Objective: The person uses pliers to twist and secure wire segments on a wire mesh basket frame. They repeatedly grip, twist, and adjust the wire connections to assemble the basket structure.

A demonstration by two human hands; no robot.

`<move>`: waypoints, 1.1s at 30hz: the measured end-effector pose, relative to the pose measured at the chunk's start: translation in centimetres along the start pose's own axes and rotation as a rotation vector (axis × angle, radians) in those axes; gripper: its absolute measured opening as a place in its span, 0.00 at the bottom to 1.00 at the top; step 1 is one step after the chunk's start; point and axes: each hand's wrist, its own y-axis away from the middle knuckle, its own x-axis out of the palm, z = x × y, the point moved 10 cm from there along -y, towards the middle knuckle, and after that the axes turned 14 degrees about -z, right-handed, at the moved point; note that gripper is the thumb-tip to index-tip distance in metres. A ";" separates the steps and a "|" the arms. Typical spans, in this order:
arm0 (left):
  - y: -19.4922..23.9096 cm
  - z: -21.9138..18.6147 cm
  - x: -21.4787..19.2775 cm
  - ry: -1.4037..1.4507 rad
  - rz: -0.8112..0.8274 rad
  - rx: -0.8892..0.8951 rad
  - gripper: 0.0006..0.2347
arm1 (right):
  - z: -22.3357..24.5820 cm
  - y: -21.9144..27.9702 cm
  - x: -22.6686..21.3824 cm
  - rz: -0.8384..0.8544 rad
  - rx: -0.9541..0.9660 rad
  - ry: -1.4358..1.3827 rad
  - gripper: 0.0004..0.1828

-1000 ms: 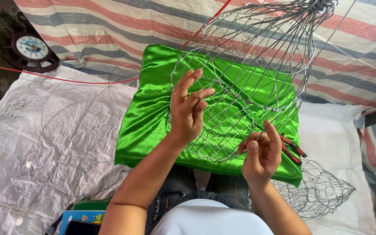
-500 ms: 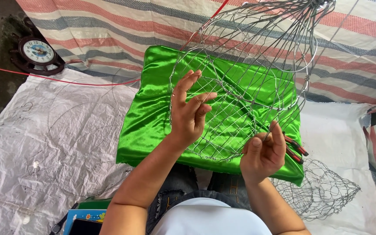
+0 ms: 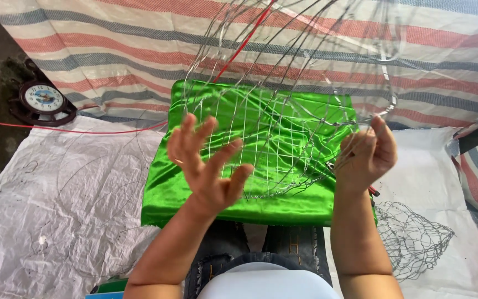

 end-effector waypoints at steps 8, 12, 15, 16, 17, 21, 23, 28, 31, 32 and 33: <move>0.3 4.9 1.8 0.100 0.181 -0.317 0.34 | -7.0 2.7 -0.8 -0.060 0.247 -0.206 0.15; 1.8 5.2 2.2 0.068 0.172 -0.267 0.30 | -10.3 3.3 -1.0 -0.040 0.235 -0.205 0.15; 2.7 4.7 2.4 0.070 0.148 -0.255 0.25 | -11.4 3.4 -1.4 -0.060 0.211 -0.232 0.17; 2.8 4.7 2.6 0.067 0.146 -0.242 0.24 | -11.6 3.4 -1.2 -0.059 0.207 -0.216 0.17; 2.9 4.8 2.7 0.064 0.144 -0.230 0.23 | -11.7 3.4 -1.0 -0.058 0.203 -0.201 0.17; 2.9 4.2 3.0 -0.022 0.178 -0.201 0.19 | -12.5 3.6 -1.4 -0.045 0.237 -0.203 0.18; 2.3 3.8 2.7 -0.006 0.140 -0.190 0.17 | -12.1 3.7 -0.7 0.001 0.246 -0.162 0.19; 1.1 5.0 5.1 -0.057 0.286 -0.114 0.12 | -10.4 2.7 1.2 0.095 0.206 -0.034 0.19; 0.4 5.3 6.5 -0.096 0.358 -0.075 0.13 | -6.2 0.9 3.5 0.127 0.088 0.158 0.19; 0.1 5.3 6.9 -0.118 0.371 -0.040 0.13 | -3.9 0.1 4.4 0.122 -0.034 0.292 0.19; -0.7 4.8 6.8 -0.112 0.372 -0.038 0.13 | -1.8 -0.6 5.8 0.118 -0.037 0.295 0.19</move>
